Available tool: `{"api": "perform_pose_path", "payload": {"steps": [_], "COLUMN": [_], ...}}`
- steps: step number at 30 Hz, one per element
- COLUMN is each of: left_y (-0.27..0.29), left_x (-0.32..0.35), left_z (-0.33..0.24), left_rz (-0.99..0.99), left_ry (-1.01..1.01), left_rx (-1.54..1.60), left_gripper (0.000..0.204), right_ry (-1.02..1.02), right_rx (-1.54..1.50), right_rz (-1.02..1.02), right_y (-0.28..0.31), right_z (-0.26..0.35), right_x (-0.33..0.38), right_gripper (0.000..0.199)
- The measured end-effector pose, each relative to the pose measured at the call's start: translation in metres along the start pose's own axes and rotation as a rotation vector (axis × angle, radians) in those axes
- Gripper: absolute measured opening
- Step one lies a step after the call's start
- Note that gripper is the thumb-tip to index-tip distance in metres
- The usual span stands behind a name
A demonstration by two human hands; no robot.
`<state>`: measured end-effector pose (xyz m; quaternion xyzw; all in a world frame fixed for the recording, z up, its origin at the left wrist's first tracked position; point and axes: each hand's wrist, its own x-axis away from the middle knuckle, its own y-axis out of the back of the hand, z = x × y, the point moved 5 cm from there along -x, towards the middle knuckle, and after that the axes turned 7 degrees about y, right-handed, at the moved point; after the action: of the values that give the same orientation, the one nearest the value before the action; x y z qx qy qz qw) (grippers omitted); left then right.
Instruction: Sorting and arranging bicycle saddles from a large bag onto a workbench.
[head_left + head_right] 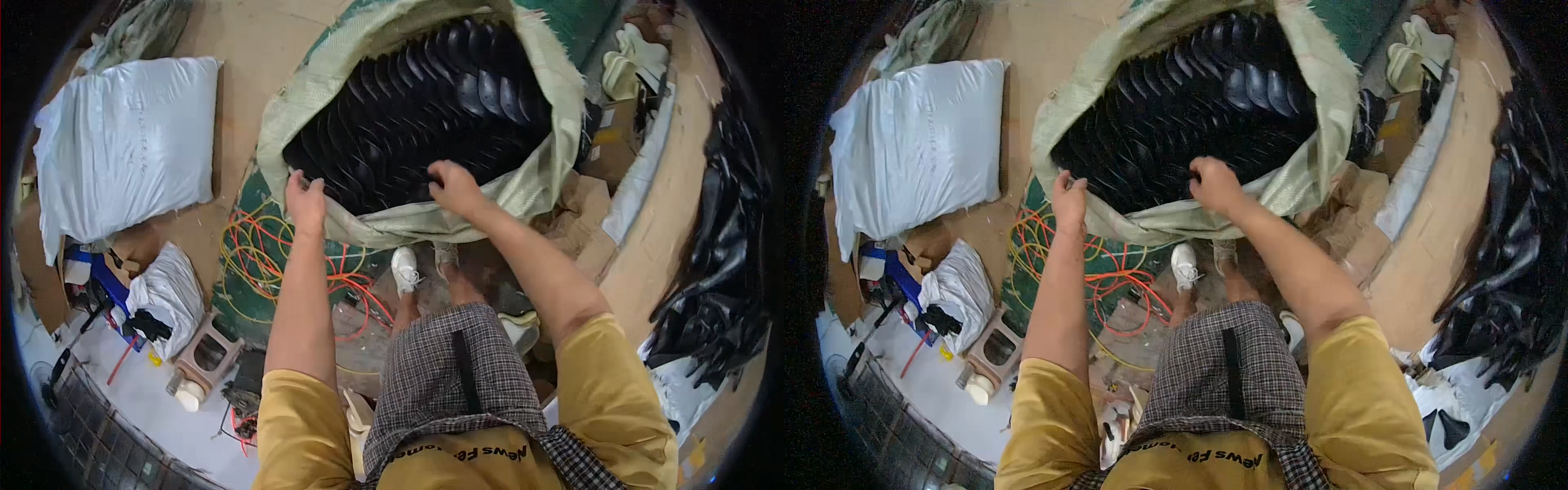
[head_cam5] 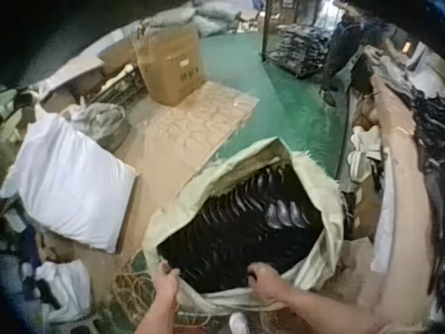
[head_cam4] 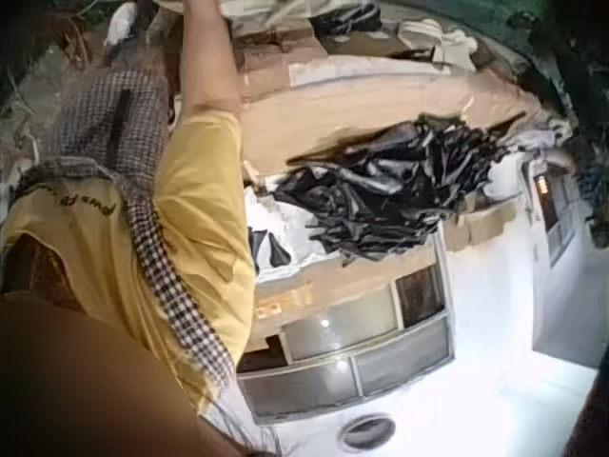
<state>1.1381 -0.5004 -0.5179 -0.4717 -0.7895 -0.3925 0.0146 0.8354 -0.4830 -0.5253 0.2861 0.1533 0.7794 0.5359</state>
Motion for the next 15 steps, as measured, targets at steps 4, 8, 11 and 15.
{"api": "perform_pose_path", "payload": {"steps": [4,8,11,15], "left_y": [-0.033,0.001,0.022,0.070], "left_x": [0.011,-0.018,-0.022,-0.028], "left_z": [-0.008,0.030,0.075,0.105], "left_rz": [0.238,0.235,0.239,0.070], "left_ry": [0.223,0.320,0.204,0.246], "left_rx": [0.050,0.127,-0.117,-1.173], "left_gripper": [0.053,0.052,0.066,0.067], "right_ry": [0.067,0.017,0.167,0.196], "right_rx": [0.150,0.254,0.178,0.410], "right_rz": [-0.154,-0.055,0.025,0.205], "right_y": [0.031,0.024,-0.003,-0.061], "right_z": [-0.044,-0.034,-0.015,0.027], "right_x": [-0.080,-0.154,-0.177,-0.148], "right_gripper": [0.032,0.046,0.056,0.063]}}
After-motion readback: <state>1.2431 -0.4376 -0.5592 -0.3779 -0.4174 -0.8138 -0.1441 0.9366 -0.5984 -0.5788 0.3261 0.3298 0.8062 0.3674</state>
